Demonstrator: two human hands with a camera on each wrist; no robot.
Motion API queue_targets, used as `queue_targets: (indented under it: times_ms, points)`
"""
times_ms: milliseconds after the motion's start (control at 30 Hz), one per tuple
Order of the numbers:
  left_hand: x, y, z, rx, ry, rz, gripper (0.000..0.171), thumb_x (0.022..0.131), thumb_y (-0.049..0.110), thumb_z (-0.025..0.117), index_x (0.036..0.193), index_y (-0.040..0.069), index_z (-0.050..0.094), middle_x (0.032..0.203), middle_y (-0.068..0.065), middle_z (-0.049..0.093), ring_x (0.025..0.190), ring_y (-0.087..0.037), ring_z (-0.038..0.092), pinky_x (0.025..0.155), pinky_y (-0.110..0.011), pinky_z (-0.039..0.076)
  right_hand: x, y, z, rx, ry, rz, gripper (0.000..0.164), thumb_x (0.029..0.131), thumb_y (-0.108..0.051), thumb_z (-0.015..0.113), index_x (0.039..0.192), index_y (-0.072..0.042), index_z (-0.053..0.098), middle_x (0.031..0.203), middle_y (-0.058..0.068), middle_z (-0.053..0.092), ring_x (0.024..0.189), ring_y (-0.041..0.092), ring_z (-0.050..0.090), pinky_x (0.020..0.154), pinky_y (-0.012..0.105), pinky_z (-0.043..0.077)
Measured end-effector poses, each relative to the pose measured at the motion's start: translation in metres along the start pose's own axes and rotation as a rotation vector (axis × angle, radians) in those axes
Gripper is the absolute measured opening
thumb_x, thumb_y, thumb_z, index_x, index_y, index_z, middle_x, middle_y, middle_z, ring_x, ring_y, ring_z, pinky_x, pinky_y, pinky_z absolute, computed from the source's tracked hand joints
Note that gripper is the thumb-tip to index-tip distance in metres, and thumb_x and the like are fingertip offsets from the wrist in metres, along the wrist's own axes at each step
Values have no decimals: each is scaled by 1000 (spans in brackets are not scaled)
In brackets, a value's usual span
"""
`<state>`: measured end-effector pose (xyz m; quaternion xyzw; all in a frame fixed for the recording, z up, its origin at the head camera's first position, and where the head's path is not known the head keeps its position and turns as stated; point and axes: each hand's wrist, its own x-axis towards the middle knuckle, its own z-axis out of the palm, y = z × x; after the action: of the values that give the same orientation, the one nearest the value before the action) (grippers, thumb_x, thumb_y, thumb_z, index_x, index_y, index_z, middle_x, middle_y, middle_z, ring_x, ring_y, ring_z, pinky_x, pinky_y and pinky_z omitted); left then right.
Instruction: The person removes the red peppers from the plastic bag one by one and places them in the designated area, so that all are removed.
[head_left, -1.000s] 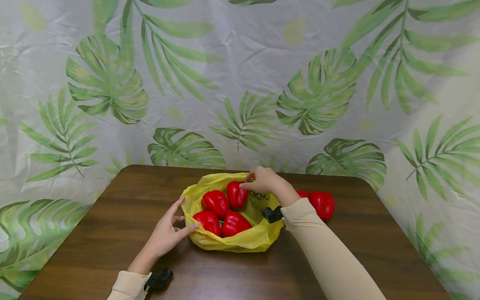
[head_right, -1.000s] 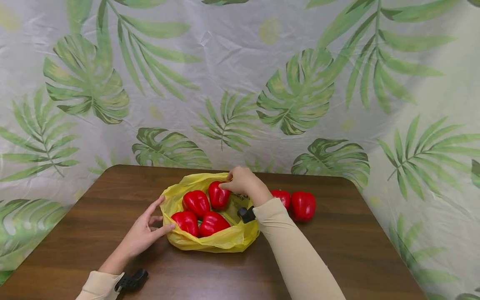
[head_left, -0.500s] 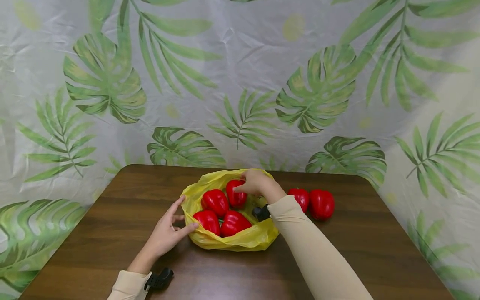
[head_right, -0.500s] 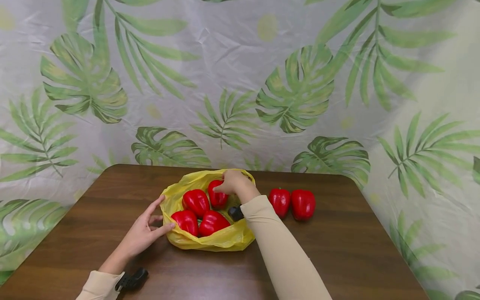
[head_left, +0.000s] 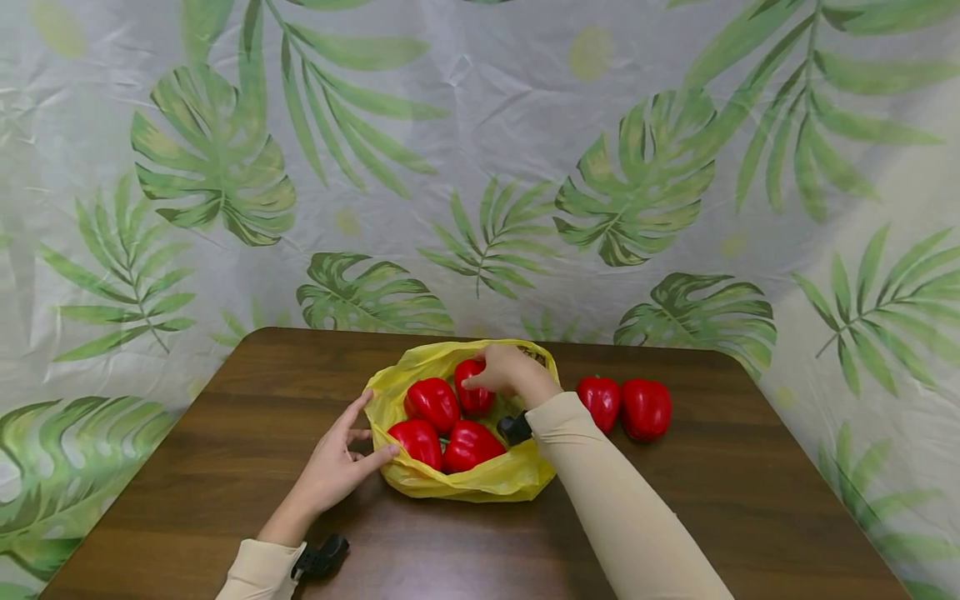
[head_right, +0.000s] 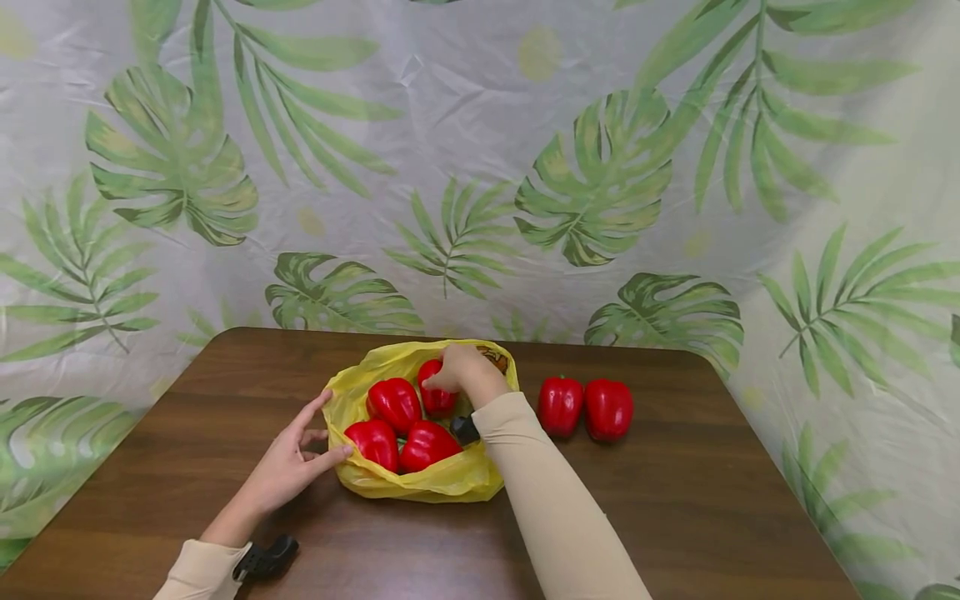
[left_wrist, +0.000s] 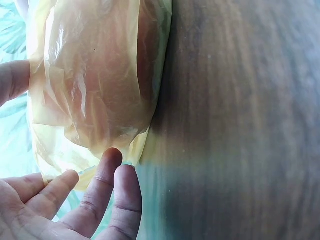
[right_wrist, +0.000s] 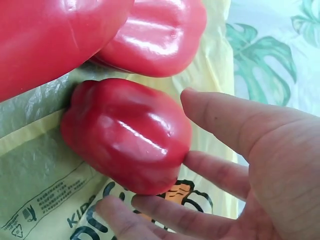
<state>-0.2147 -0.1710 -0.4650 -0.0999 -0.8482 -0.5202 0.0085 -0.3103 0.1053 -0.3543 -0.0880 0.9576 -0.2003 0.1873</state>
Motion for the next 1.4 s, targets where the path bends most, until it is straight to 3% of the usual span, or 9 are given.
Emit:
queue_targets:
  times_ms: [233,433,567,800,1000,1200,1400]
  points:
    - [0,0,0,15,2,2,96,93,30,85,169,11,31,174,-18,33,129,-41,66,77,-23,58,3,0,3,-28,19,-54,52,103,-29,74,148,-8,59,113,12,74,70,15,52,68,26,48]
    - [0,0,-1,19,-3,-16,96,93,31,85,170,13,30,175,-16,33,130,-40,65,77,-24,58,3,1,5,22,4,-37,49,101,-24,76,144,-10,58,132,16,68,83,20,60,75,35,60]
    - [1,-1,-2,18,-10,-29,97,93,33,84,170,14,29,175,-15,32,132,-40,64,79,-24,58,5,3,7,71,-11,-25,48,101,-24,77,142,-10,56,134,16,66,90,22,62,82,42,63]
    - [1,-1,-2,17,-13,-30,97,93,33,84,171,14,28,176,-15,31,132,-40,64,79,-24,58,8,7,11,95,-5,-28,47,100,-25,79,138,-11,55,130,15,65,89,22,61,70,33,58]
    - [1,-1,-1,24,-15,-34,97,93,34,84,170,15,29,176,-15,31,131,-39,64,81,-25,57,6,7,13,95,4,-19,50,101,-27,78,142,-11,55,134,16,66,92,24,67,72,35,62]
    - [1,0,-1,24,-14,-33,97,93,34,84,170,14,29,175,-15,31,131,-39,63,82,-26,57,4,9,15,111,10,-10,58,102,-29,76,151,-6,55,146,17,63,111,28,71,80,36,64]
    - [1,0,-2,28,-12,-35,97,93,34,84,170,14,29,175,-16,31,131,-39,64,81,-25,58,1,10,12,94,23,-19,57,101,-30,77,148,-5,57,140,16,66,108,27,72,79,35,64]
